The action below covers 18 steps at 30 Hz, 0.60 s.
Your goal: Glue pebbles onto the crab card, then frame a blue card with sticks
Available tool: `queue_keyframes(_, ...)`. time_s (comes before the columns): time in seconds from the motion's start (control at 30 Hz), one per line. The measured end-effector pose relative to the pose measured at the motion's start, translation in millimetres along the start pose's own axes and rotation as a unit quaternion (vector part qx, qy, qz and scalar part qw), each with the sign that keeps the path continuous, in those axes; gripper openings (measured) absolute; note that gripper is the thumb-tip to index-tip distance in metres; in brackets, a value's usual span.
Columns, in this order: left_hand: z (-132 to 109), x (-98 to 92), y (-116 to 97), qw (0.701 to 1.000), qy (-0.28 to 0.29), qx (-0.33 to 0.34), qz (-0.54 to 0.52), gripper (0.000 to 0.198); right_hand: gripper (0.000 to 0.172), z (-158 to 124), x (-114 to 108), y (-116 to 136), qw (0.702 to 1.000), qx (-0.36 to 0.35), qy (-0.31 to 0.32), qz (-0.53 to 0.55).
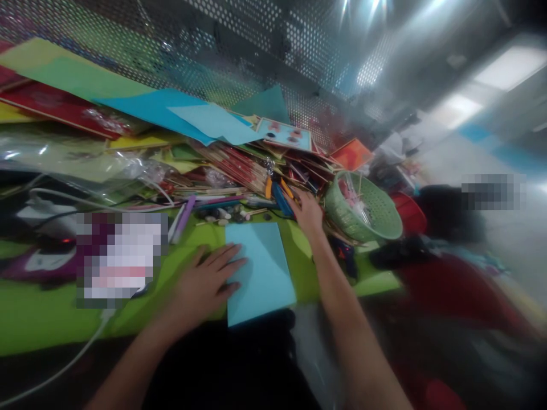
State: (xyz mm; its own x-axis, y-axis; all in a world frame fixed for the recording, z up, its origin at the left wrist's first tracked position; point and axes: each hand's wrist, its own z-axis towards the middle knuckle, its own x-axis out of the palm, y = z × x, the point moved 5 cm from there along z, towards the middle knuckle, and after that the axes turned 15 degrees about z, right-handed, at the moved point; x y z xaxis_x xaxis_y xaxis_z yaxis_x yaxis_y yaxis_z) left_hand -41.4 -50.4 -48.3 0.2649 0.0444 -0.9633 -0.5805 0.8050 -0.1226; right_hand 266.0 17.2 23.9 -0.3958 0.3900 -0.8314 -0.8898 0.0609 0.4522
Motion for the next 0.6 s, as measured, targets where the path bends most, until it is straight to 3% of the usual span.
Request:
queue_keyframes(0.1,0,-2.2,-1,1.000,0.004,-0.005,-0.001,0.045,0.041,-3,-17,-33,0.996,0.083,0.015,-0.033)
queue_keyframes(0.23,0,-2.9,-1,1.000,0.004,-0.004,-0.008,0.045,0.053,-7,-22,-60,0.988,0.144,0.052,-0.035)
queue_keyframes(0.4,1,-4.7,2,0.998,-0.003,-0.059,-0.014,0.047,0.057,-5,-24,-53,0.986,0.158,0.019,-0.039)
queue_keyframes(0.6,-2,-12.4,5,0.981,-0.037,-0.185,0.034,0.068,0.049,-23,-55,-40,0.984,0.154,-0.065,-0.060)
